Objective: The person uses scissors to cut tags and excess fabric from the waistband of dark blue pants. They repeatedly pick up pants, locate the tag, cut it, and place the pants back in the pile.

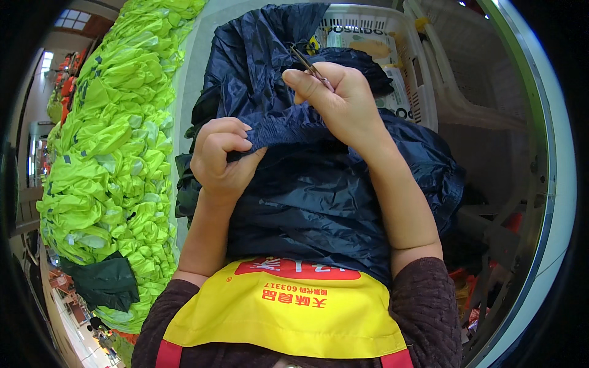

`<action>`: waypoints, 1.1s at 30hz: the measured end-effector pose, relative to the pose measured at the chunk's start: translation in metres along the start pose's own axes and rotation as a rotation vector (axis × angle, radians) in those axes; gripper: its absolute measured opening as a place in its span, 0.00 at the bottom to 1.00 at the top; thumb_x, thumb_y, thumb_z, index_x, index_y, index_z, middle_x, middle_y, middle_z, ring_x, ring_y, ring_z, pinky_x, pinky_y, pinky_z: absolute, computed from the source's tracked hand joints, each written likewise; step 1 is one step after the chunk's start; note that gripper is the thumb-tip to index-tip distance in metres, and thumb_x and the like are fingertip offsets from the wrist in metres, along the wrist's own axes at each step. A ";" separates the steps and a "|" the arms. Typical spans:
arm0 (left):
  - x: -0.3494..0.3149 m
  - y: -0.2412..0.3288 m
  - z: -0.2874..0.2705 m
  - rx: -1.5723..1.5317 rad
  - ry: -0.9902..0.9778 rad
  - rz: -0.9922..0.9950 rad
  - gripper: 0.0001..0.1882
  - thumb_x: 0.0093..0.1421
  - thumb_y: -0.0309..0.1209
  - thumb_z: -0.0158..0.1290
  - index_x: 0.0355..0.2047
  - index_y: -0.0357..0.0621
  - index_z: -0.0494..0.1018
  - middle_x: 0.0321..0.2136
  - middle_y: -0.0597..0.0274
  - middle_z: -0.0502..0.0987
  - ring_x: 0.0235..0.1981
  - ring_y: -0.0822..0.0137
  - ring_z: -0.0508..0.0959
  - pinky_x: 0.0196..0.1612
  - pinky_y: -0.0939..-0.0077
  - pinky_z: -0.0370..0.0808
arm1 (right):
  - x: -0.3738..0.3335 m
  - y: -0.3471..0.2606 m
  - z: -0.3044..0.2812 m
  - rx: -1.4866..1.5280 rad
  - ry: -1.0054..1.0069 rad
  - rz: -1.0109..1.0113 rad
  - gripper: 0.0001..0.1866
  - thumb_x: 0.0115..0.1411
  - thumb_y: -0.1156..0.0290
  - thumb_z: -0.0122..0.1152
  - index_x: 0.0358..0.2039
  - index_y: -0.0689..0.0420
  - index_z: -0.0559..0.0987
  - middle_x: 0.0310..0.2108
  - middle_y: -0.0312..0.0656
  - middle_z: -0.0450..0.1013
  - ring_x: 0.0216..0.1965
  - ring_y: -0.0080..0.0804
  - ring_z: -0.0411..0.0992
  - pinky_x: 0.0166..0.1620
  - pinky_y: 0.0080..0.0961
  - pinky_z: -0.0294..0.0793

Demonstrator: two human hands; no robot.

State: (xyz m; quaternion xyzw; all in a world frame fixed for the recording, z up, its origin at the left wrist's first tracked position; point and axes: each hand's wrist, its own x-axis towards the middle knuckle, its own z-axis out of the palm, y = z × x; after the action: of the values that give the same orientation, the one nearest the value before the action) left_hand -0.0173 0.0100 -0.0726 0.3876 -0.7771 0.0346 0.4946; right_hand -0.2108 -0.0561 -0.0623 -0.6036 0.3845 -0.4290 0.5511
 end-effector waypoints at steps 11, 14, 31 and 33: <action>0.067 -0.031 -0.042 -0.452 0.316 -0.629 0.10 0.57 0.19 0.51 0.40 0.36 0.74 0.36 0.60 0.76 0.37 0.72 0.74 0.42 0.81 0.71 | 0.006 0.022 0.022 -0.554 0.245 -0.228 0.22 0.41 0.73 0.64 0.40 0.59 0.72 0.41 0.49 0.68 0.40 0.46 0.71 0.43 0.32 0.71; 0.073 -0.042 -0.059 -0.661 0.586 -0.700 0.09 0.60 0.20 0.46 0.40 0.34 0.72 0.36 0.57 0.76 0.36 0.69 0.76 0.42 0.78 0.73 | 0.013 0.050 0.011 -0.518 0.155 -0.040 0.21 0.40 0.77 0.61 0.39 0.58 0.72 0.42 0.50 0.67 0.40 0.49 0.70 0.44 0.33 0.70; -0.061 0.024 -0.143 0.450 -0.459 -0.673 0.11 0.39 0.20 0.51 0.27 0.41 0.70 0.29 0.55 0.73 0.36 0.53 0.73 0.39 0.64 0.71 | 0.016 0.039 -0.004 -0.322 0.043 -0.559 0.11 0.44 0.89 0.52 0.30 0.64 0.71 0.33 0.47 0.73 0.35 0.35 0.74 0.41 0.23 0.72; -0.066 0.029 -0.140 0.401 -0.531 -0.745 0.11 0.40 0.22 0.51 0.28 0.41 0.70 0.28 0.55 0.72 0.36 0.53 0.72 0.38 0.64 0.70 | 0.017 0.040 -0.004 -0.344 -0.004 -0.590 0.10 0.45 0.88 0.52 0.30 0.63 0.71 0.32 0.45 0.73 0.33 0.34 0.74 0.39 0.22 0.72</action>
State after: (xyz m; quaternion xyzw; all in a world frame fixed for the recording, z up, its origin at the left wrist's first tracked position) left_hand 0.0818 0.1286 -0.0444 0.7219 -0.6629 -0.0955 0.1743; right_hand -0.2082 -0.0768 -0.1008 -0.7739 0.2588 -0.4977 0.2940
